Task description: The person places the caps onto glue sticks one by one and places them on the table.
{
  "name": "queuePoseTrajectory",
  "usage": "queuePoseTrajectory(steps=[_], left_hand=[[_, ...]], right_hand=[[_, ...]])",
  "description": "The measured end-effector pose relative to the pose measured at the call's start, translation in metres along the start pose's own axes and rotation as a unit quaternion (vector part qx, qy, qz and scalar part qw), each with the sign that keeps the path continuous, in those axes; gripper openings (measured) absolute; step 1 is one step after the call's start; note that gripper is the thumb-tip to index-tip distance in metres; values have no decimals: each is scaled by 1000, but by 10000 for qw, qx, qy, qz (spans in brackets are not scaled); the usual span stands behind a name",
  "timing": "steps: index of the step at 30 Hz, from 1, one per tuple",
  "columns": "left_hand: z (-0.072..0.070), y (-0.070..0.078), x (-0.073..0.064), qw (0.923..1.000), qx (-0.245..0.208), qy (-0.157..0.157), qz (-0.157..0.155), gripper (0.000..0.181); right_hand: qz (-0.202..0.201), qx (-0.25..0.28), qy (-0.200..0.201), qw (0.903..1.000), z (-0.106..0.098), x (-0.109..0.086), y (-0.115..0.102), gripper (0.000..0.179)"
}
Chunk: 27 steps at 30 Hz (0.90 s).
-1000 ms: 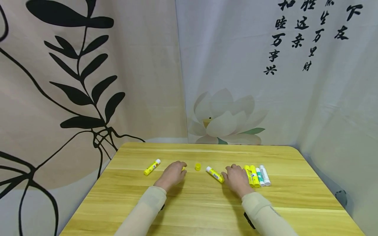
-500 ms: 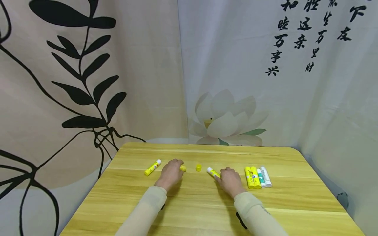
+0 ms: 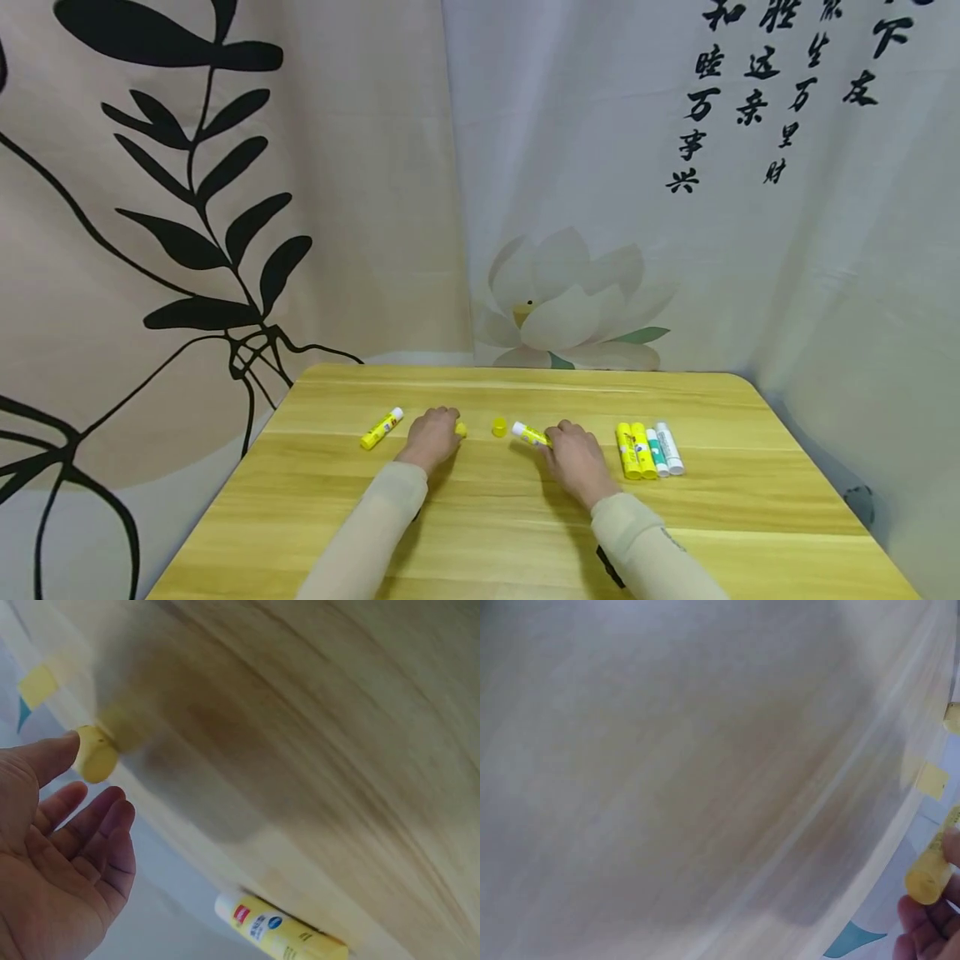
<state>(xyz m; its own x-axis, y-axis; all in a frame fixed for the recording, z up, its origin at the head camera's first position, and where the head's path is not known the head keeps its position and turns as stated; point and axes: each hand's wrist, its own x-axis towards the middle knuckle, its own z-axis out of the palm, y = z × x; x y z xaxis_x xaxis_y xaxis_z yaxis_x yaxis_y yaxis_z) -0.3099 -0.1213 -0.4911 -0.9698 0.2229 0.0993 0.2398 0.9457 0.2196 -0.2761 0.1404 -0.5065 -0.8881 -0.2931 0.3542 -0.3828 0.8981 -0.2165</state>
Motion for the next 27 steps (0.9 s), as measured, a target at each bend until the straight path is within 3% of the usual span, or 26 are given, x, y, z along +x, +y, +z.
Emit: queuePoseTrajectory(steps=[7, 12, 15, 20, 23, 27], left_hand=[[8, -6, 4, 9998, 77, -164, -78, 25], [8, -5, 3, 9988, -490, -60, 76, 24], [5, -1, -1, 9931, -1127, 12, 333, 24], [-7, 14, -10, 9763, -1995, -15, 841, 26], [-13, 22, -14, 9713, -2138, -28, 1043, 26], [-16, 29, -16, 9717, -2063, -115, 1146, 28]], right_hand=[[-224, -55, 126, 9997, -1, -1, -4, 28], [-335, -142, 241, 9990, -2, -2, -2, 27], [-474, -219, 394, 9979, -1, -3, 0, 28], [-878, -129, 775, 9930, -3, -4, 3, 29], [-1113, -88, 929, 9894, -6, -5, 3, 29], [-1273, -133, 962, 9871, -9, -5, 3, 28]])
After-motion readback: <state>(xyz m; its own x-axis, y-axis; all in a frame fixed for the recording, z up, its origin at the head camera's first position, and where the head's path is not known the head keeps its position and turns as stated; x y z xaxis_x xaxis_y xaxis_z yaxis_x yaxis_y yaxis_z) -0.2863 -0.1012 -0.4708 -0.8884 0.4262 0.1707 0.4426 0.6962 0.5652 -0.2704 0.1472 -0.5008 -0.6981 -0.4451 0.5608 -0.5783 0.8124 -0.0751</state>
